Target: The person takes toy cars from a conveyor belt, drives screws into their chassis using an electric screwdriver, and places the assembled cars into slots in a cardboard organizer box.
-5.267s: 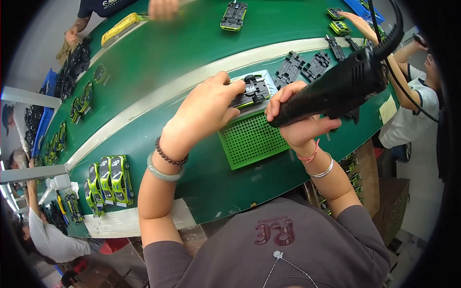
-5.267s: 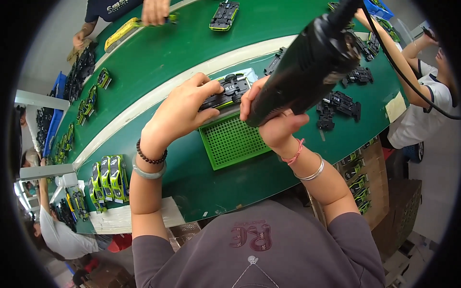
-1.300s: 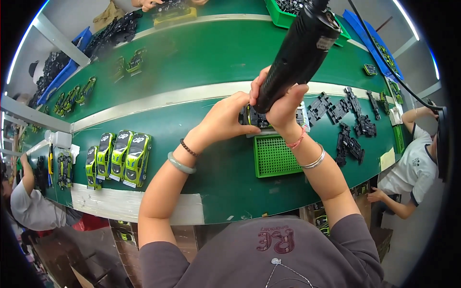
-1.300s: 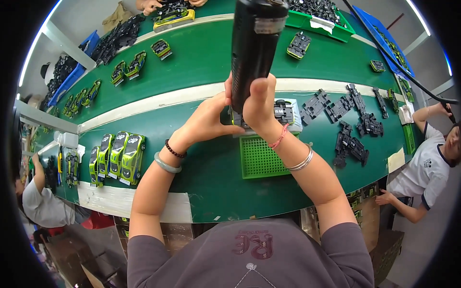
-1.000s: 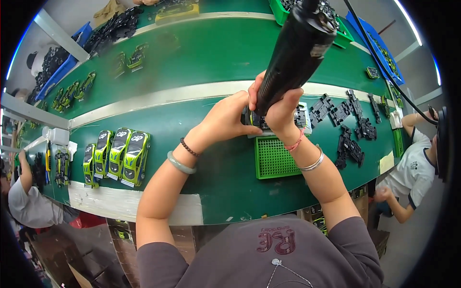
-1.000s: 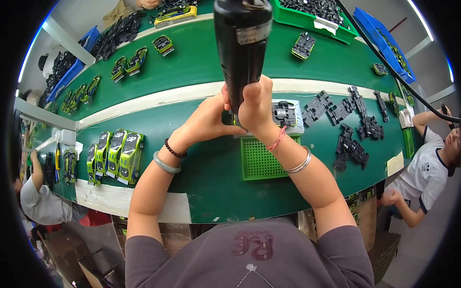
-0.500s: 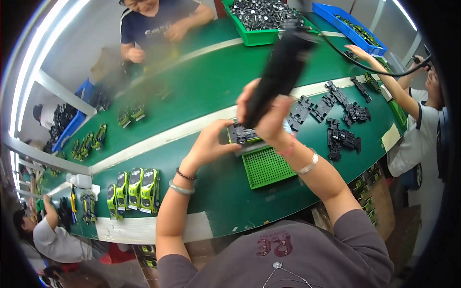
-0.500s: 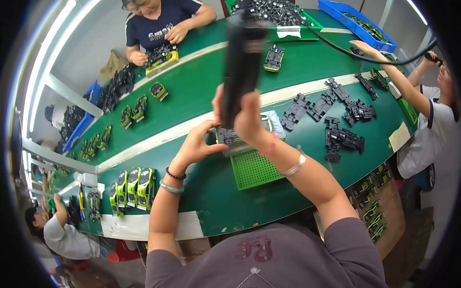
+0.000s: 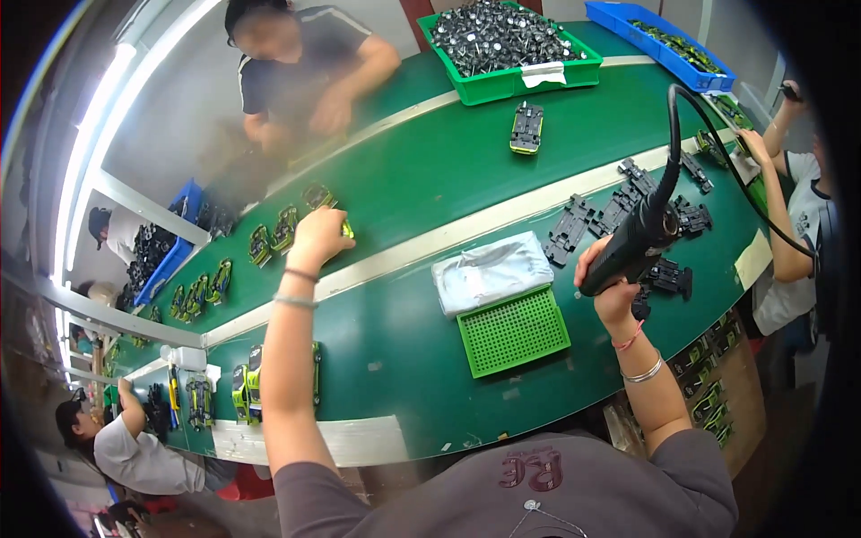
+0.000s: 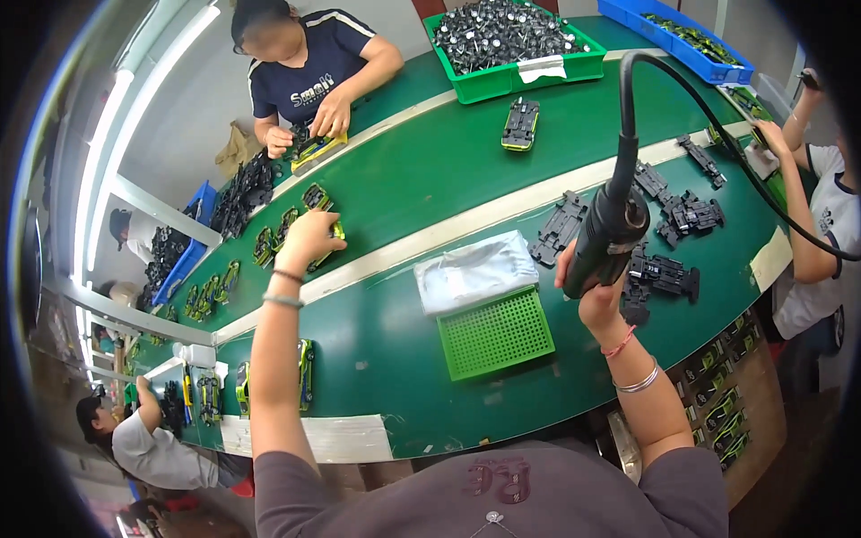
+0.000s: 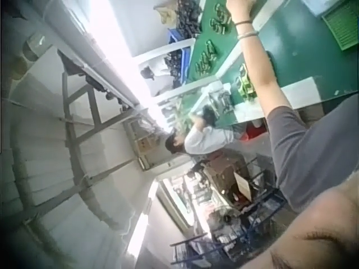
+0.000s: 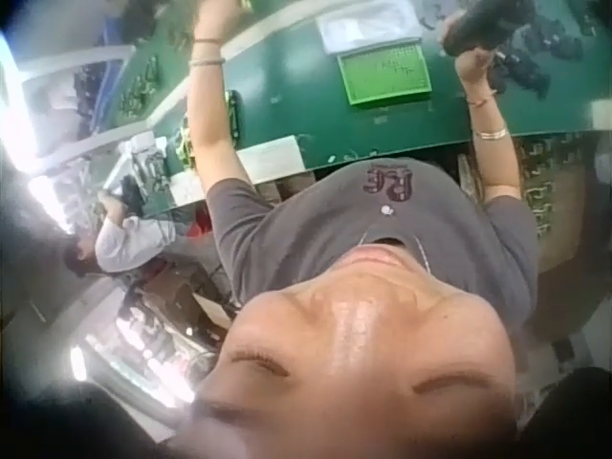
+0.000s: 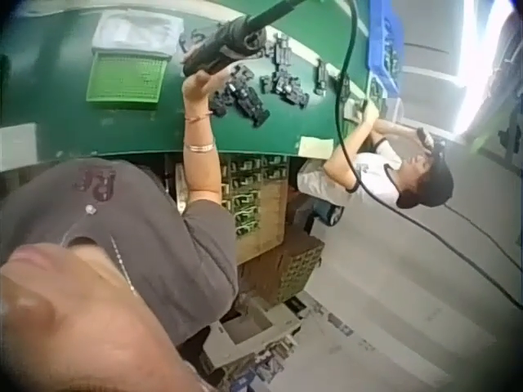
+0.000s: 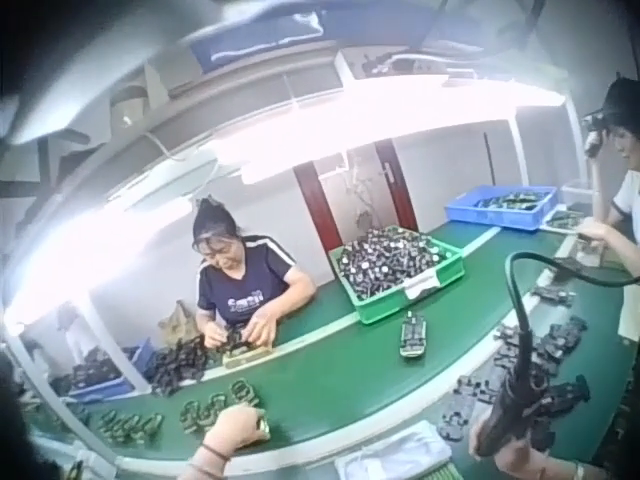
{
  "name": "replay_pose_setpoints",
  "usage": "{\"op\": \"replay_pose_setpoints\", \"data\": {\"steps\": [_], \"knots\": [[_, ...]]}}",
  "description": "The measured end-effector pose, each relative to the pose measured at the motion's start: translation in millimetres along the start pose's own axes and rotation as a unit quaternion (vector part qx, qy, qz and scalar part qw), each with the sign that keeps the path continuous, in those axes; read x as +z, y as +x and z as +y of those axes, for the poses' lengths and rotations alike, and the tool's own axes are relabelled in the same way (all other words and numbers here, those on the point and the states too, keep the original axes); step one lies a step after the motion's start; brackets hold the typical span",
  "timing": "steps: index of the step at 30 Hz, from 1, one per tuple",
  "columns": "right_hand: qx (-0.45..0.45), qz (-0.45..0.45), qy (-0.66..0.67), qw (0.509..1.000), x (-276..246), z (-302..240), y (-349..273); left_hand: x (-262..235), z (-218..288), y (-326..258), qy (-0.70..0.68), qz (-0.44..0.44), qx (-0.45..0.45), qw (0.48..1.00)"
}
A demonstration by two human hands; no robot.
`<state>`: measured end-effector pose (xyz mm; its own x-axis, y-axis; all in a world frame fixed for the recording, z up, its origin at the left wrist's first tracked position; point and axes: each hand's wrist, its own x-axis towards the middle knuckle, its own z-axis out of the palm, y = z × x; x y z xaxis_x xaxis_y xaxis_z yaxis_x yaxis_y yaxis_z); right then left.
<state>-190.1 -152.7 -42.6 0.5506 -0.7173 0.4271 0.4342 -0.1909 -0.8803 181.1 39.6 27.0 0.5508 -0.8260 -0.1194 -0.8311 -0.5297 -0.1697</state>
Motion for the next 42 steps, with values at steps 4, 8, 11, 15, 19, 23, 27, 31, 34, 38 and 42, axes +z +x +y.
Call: {"op": "replay_pose_setpoints", "data": {"steps": [4, 8, 11, 15, 19, 23, 27, 31, 34, 38, 42], "knots": [[-0.004, 0.007, -0.007, 1.0, -3.4, -2.5, 4.8, 8.3, 19.4, 39.4, -0.14, 0.065, 0.046, 0.987], [0.009, -0.012, -0.017, 1.0, -9.4, -1.9, 5.0, -16.1, 53.1, 70.9, -0.165, 0.213, 0.134, 0.954], [0.022, -0.021, -0.012, 0.999, -7.1, -2.9, 3.0, -19.2, 94.9, 96.2, -0.15, 0.161, 0.158, 0.963], [0.045, -0.017, -0.002, 0.999, -5.6, -10.3, 4.4, -7.6, 152.8, 107.7, -0.185, 0.1, 0.171, 0.963], [0.011, -0.036, 0.015, 0.999, -9.4, -4.3, 4.8, 14.7, 139.9, 80.3, -0.161, 0.186, 0.154, 0.957], [0.035, 0.024, -0.001, 0.999, 4.8, -5.5, 3.7, 20.4, 3.5, -10.9, -0.068, 0.055, -0.016, 0.996], [0.011, 0.022, 0.007, 1.0, -3.8, 4.8, 0.1, -0.8, -83.7, -101.9, -0.2, 0.158, -0.103, 0.961], [-0.005, 0.022, -0.036, 0.999, -7.5, -12.8, 4.6, -21.3, -68.7, -143.8, -0.506, 0.191, -0.101, 0.835], [0.034, -0.008, -0.107, 0.994, -15.1, -17.2, 10.2, -9.5, -45.9, -141.7, -0.673, 0.205, -0.031, 0.71], [0.111, -0.042, -0.478, 0.87, -9.4, -46.1, 3.6, 19.7, -14.6, -122.5, -0.833, 0.218, 0.045, 0.507], [0.129, -0.045, -0.635, 0.76, -20.8, -50.9, -23.9, 7.0, 39.3, -99.3, -0.909, 0.129, 0.069, 0.389]]}}
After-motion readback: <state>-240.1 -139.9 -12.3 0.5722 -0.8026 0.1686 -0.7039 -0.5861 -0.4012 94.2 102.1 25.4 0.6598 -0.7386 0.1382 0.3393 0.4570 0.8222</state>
